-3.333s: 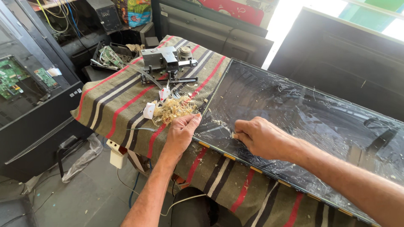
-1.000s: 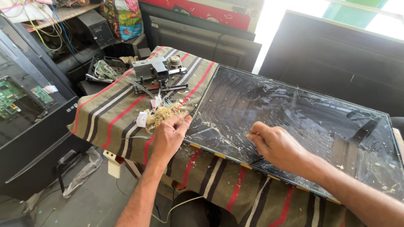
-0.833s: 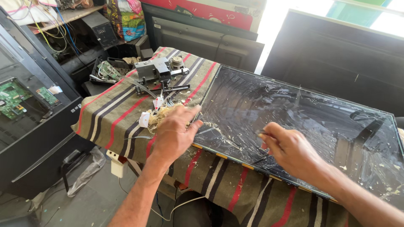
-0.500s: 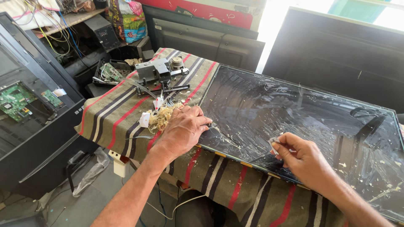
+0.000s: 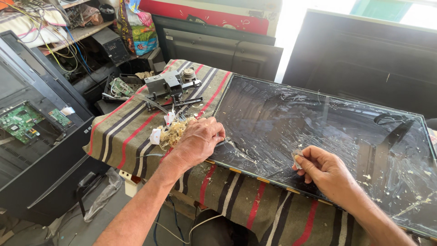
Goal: The person peels strips of adhesive tape and residue off the surface of a flat TV screen panel lying on a workbench, working along the edges and across the panel by hand, and collects the removed debris in a pile beside the panel.
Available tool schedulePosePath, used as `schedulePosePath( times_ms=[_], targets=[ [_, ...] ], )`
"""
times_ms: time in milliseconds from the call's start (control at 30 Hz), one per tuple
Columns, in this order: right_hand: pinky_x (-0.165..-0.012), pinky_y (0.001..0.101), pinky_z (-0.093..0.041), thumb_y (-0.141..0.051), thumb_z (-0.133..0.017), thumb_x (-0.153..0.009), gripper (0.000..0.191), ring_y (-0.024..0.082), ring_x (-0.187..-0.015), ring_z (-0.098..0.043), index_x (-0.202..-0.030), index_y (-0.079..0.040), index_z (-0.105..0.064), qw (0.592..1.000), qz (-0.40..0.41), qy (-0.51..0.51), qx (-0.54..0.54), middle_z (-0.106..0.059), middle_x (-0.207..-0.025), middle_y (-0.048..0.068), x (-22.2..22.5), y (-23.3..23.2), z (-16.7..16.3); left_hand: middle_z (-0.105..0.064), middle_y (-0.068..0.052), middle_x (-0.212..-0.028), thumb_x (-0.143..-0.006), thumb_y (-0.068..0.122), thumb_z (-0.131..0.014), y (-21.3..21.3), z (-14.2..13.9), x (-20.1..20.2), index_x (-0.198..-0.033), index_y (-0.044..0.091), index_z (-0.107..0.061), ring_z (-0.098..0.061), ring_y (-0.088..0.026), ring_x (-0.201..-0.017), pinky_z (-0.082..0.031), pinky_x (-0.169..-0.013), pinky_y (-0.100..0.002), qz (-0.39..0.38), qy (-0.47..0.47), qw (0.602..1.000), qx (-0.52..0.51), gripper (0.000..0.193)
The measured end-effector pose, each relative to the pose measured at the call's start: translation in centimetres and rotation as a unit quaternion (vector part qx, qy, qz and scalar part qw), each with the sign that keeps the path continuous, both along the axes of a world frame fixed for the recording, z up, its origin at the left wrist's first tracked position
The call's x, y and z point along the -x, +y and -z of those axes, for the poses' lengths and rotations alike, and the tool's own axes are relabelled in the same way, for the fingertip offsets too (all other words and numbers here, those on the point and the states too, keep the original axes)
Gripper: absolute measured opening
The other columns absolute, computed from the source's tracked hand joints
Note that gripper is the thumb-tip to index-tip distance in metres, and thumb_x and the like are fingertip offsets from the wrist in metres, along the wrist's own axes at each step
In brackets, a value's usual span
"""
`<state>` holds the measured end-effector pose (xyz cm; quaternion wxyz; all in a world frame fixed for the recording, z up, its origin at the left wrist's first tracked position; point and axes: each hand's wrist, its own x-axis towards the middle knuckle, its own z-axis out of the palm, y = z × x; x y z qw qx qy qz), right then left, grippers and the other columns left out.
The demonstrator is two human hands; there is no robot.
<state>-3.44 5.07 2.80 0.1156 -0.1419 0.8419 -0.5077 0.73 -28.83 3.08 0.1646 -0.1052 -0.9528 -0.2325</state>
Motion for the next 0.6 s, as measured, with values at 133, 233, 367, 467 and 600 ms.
schedulePosePath(
  times_ms=[133, 233, 367, 467, 600],
  targets=[
    [-0.058, 0.0267, -0.049, -0.024, -0.064, -0.096, 0.023, 0.009, -0.061, -0.053, -0.091, -0.002, -0.070, 1.000, 0.007, -0.004, -0.007, -0.070, -0.079, 0.002, 0.04, 0.15, -0.24, -0.066, -0.001, -0.089, -0.095, 0.014, -0.068, 0.00, 0.37, 0.38, -0.092, 0.011, -0.069, -0.064, -0.019, -0.093, -0.041, -0.093, -0.040, 0.020, 0.025, 0.999, -0.011, 0.004],
    [-0.058, 0.0269, -0.050, -0.025, -0.064, -0.096, 0.024, 0.009, -0.061, -0.054, -0.091, -0.002, -0.070, 1.000, 0.009, -0.001, -0.014, -0.070, -0.079, 0.002, 0.17, 0.24, -0.35, -0.067, -0.001, -0.090, -0.093, 0.014, -0.069, 0.01, 0.49, 0.44, -0.101, 0.012, -0.071, -0.065, -0.018, -0.091, -0.041, -0.094, -0.040, 0.033, 0.041, 0.998, -0.023, 0.009],
    [-0.058, 0.0276, -0.050, -0.025, -0.064, -0.096, 0.024, 0.010, -0.060, -0.054, -0.091, -0.002, -0.070, 1.000, 0.009, -0.004, -0.011, -0.070, -0.078, 0.003, 0.40, 0.32, -0.24, -0.067, -0.003, -0.090, -0.089, 0.013, -0.072, 0.01, 0.34, 0.24, -0.107, 0.012, -0.076, -0.064, -0.021, -0.091, -0.041, -0.091, -0.042, 0.051, 0.068, 0.996, -0.019, 0.018],
    [-0.058, 0.0270, -0.051, -0.025, -0.064, -0.097, 0.024, 0.009, -0.062, -0.055, -0.092, -0.003, -0.070, 1.000, 0.007, 0.002, -0.007, -0.069, -0.078, 0.003, 0.49, 0.43, -0.03, -0.068, -0.002, -0.090, -0.089, 0.014, -0.073, 0.10, 0.18, 0.19, -0.097, 0.012, -0.078, -0.065, -0.020, -0.094, -0.042, -0.091, -0.040, 0.054, 0.067, 0.996, -0.018, 0.009],
    [-0.058, 0.0269, -0.050, -0.024, -0.064, -0.097, 0.024, 0.009, -0.062, -0.055, -0.092, -0.002, -0.070, 1.000, 0.002, 0.001, 0.008, -0.069, -0.078, 0.003, 0.53, 0.53, 0.22, -0.068, -0.002, -0.089, -0.090, 0.013, -0.072, 0.28, 0.27, -0.02, -0.092, 0.012, -0.077, -0.065, -0.021, -0.093, -0.042, -0.094, -0.040, 0.045, 0.072, 0.996, -0.015, 0.005]
  ],
)
